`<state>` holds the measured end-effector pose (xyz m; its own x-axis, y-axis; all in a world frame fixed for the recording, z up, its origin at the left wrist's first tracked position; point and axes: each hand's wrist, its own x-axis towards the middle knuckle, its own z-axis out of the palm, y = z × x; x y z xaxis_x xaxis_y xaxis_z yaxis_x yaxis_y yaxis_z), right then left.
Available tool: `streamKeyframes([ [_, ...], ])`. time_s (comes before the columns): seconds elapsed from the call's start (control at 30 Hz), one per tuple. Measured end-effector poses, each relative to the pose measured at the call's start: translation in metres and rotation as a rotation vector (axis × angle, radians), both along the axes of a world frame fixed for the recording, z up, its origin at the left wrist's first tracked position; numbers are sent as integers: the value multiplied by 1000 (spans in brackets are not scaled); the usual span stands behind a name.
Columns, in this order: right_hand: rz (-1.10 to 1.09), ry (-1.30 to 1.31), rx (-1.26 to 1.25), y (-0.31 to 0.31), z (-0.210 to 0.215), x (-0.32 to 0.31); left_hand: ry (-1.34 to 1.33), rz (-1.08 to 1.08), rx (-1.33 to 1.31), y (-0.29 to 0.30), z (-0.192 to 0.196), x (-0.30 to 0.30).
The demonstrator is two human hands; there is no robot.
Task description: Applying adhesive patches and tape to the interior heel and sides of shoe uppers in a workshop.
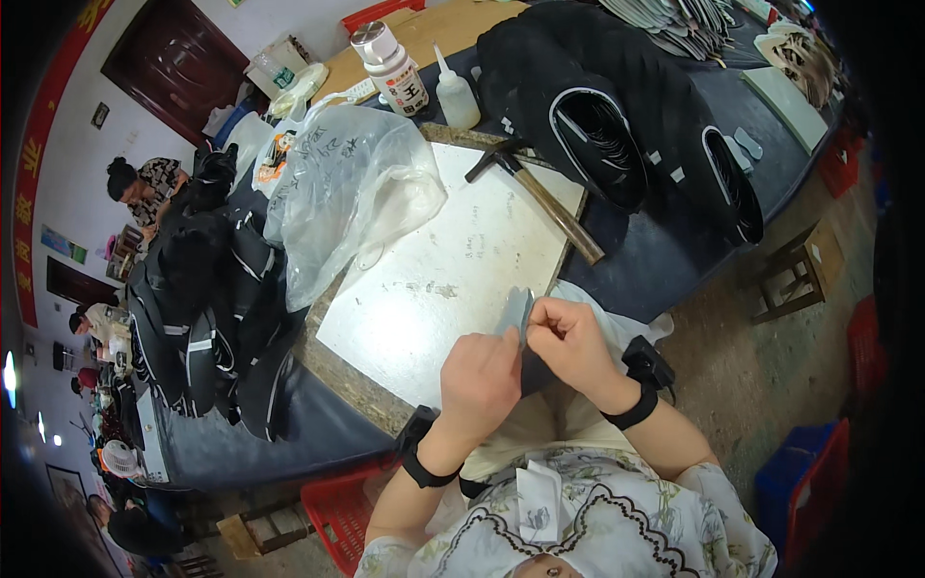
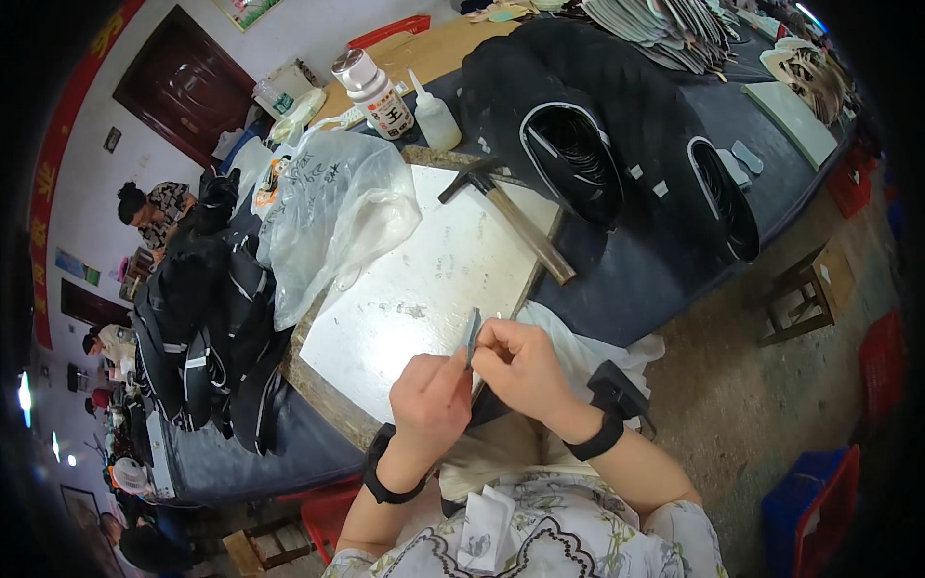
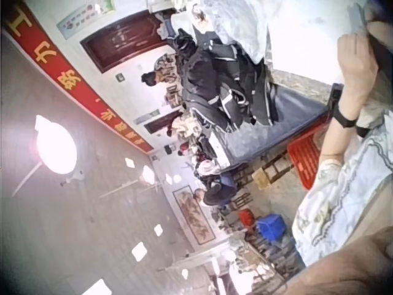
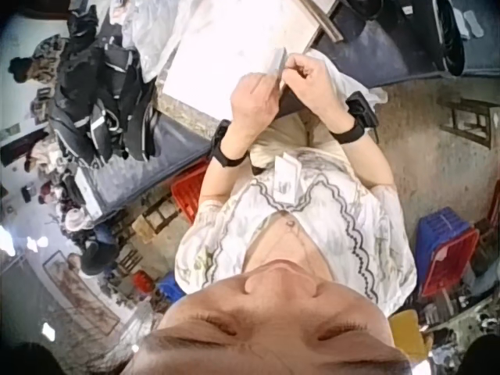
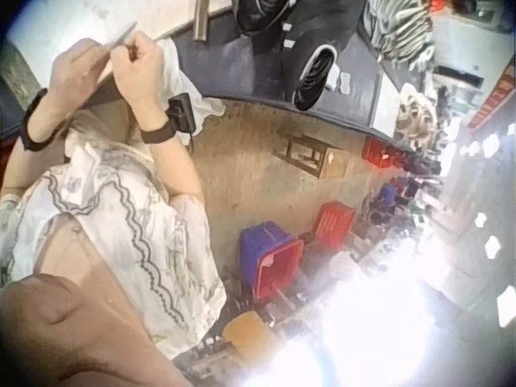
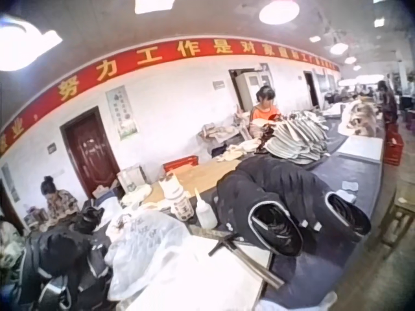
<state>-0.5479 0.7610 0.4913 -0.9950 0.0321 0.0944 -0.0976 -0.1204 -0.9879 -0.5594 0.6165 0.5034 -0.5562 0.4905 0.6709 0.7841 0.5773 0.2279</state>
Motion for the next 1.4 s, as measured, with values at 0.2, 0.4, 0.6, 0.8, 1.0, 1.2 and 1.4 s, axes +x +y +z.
streamKeyframes([
  [0.2,100,-250,-227,2,18,3,-125,-14,118,-2,-4,-7],
  [0.4,42,-74,26,6,-6,-1,-24,-10,-39,1,-4,-3],
  [0.6,64,-60,-276,4,1,4,-584,-118,284,-6,8,0],
  [0.8,182,42,-13,11,2,2,-1100,-216,428,-14,13,-5],
  [1.0,164,-127,-701,12,-15,4,-1260,-74,636,-13,16,-13],
  [1.2,71,-168,-768,31,-10,1,-1360,12,760,-42,7,-47],
  [1.4,84,-103,-674,40,-16,-8,-449,238,169,-38,3,-58],
])
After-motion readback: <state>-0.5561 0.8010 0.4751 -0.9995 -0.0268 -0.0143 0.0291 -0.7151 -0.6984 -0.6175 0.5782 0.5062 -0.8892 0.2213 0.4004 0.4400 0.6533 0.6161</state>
